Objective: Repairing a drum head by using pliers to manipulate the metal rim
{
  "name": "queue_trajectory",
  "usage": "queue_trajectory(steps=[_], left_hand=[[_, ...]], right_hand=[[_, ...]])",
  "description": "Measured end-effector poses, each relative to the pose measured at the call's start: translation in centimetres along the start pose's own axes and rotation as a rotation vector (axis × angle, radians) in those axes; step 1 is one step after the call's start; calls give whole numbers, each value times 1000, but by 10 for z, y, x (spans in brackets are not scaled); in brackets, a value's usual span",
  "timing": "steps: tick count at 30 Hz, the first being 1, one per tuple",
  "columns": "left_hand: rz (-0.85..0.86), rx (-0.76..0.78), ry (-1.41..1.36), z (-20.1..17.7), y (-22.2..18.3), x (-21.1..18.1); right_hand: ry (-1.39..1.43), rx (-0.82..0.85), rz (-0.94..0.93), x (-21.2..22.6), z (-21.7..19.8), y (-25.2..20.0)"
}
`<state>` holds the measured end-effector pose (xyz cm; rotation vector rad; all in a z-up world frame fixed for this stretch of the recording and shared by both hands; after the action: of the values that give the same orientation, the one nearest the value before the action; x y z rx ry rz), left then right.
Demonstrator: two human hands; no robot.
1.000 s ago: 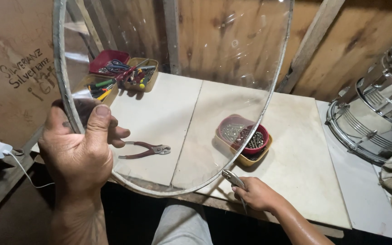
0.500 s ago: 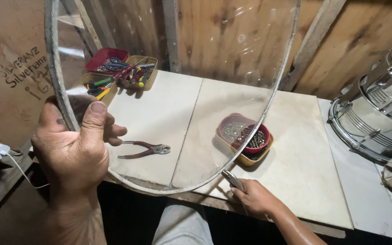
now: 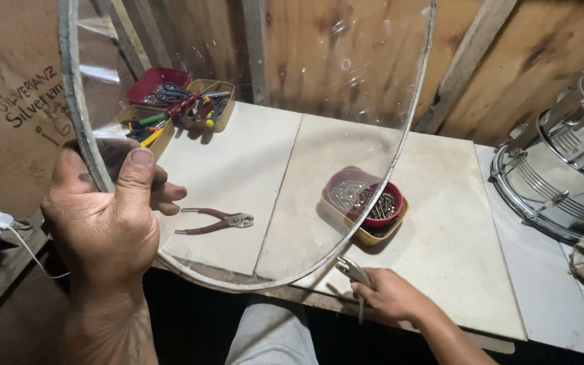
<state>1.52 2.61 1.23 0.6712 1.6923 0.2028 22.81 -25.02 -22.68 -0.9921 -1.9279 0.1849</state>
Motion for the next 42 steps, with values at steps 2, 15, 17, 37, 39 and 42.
queue_trajectory(steps=[2,15,17,37,39,42], left_hand=[[14,4,14,-1,-1,-2],[-25,10,22,-1,0,-1],[-16,7,26,0,2,-1],[8,40,-18,10,23,14],[14,31,-30,10,24,16],[19,35,-29,12,24,22]], right_hand=[[-32,-2,-21,-1,-6,3],[-193,7,-45,7,-9,16],[-178,5,-39,9,-10,15],[-30,-86,-92,-12,15,30],[1,-86,-97,-15,16,33],[40,-75,-61,-17,15,34]])
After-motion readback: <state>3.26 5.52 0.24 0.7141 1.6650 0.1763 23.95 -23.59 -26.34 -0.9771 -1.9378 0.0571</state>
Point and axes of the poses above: each hand's wrist, its own y-axis towards the middle knuckle, its own z-axis out of the palm, x = y × z, the point moved 2 cm from there along y, towards the middle knuckle, and after that the axes turned 12 degrees about y, right-handed, at the moved point
